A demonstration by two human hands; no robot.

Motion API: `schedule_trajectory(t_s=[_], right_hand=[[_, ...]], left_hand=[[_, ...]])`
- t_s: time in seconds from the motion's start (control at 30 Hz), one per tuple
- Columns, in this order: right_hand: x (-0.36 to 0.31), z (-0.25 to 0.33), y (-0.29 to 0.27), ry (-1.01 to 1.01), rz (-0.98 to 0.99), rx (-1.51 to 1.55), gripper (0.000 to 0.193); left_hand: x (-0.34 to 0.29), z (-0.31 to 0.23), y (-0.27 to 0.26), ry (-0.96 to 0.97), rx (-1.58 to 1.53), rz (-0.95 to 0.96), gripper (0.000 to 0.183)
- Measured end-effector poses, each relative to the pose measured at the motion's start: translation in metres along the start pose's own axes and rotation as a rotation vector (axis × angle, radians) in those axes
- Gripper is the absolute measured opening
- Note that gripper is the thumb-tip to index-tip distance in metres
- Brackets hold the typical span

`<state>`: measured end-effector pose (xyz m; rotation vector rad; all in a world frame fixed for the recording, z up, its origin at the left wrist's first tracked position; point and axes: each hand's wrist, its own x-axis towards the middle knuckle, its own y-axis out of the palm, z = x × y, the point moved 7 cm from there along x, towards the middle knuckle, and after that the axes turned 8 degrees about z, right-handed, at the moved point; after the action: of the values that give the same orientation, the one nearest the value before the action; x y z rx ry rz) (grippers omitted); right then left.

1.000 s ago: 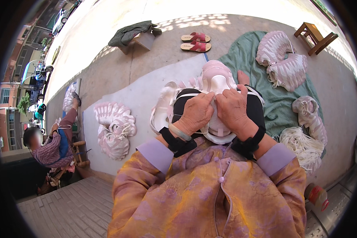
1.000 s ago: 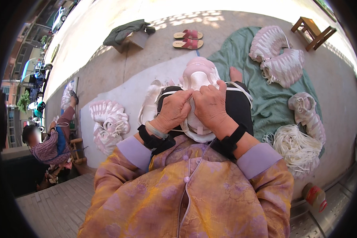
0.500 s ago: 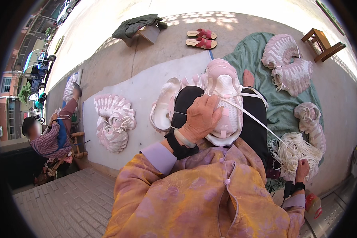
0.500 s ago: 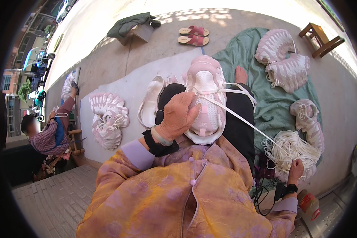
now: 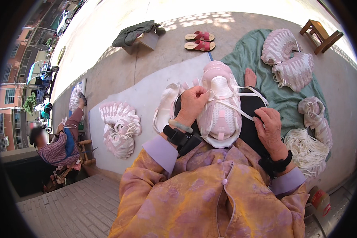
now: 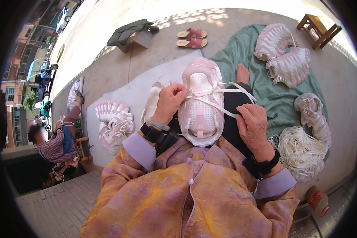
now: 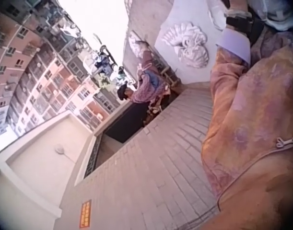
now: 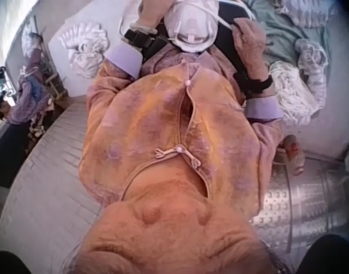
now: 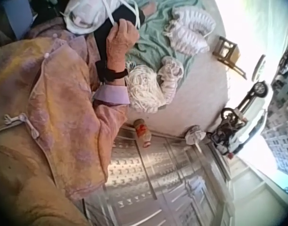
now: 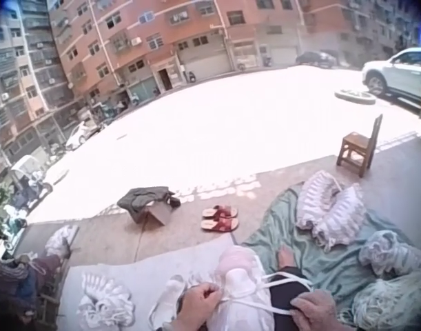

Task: Insert and tie laces on a new shoe.

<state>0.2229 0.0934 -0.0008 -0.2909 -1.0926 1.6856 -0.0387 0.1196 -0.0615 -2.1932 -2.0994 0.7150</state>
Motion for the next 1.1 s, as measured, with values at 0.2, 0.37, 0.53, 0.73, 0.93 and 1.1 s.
schedule_trajectory(t_s=[0.2, 0.37, 0.53, 0.73, 0.93, 1.1], right_hand=[[0.020, 0.019, 0.027, -0.076, 0.160, 0.130, 0.022], [0.027, 0.016, 0.029, -0.093, 0.192, 0.192, 0.018], [0.031, -0.005, 0.050, 0.405, 0.434, 0.901, 0.016], [0.029, 0.010, 0.018, 0.060, 0.119, 0.321, 0.010], [0.001, 0.020, -0.060, -0.220, -0.152, -0.193, 0.012], [-0.053, -0.002, -0.039, -0.092, 0.216, -0.033, 0.017]], left_hand=[[-0.005, -0.029, 0.012, 0.040, -0.724, 0.293, 0.015], [-0.009, -0.029, 0.014, -0.056, -0.570, 0.373, 0.023], [-0.012, -0.024, 0.016, 0.035, -0.428, 0.282, 0.022], [-0.012, -0.026, 0.017, 0.093, -0.479, 0.260, 0.018], [-0.018, -0.024, 0.014, 0.154, -0.179, 0.191, 0.026], [-0.045, -0.053, 0.021, 0.326, 0.266, 0.059, 0.034]])
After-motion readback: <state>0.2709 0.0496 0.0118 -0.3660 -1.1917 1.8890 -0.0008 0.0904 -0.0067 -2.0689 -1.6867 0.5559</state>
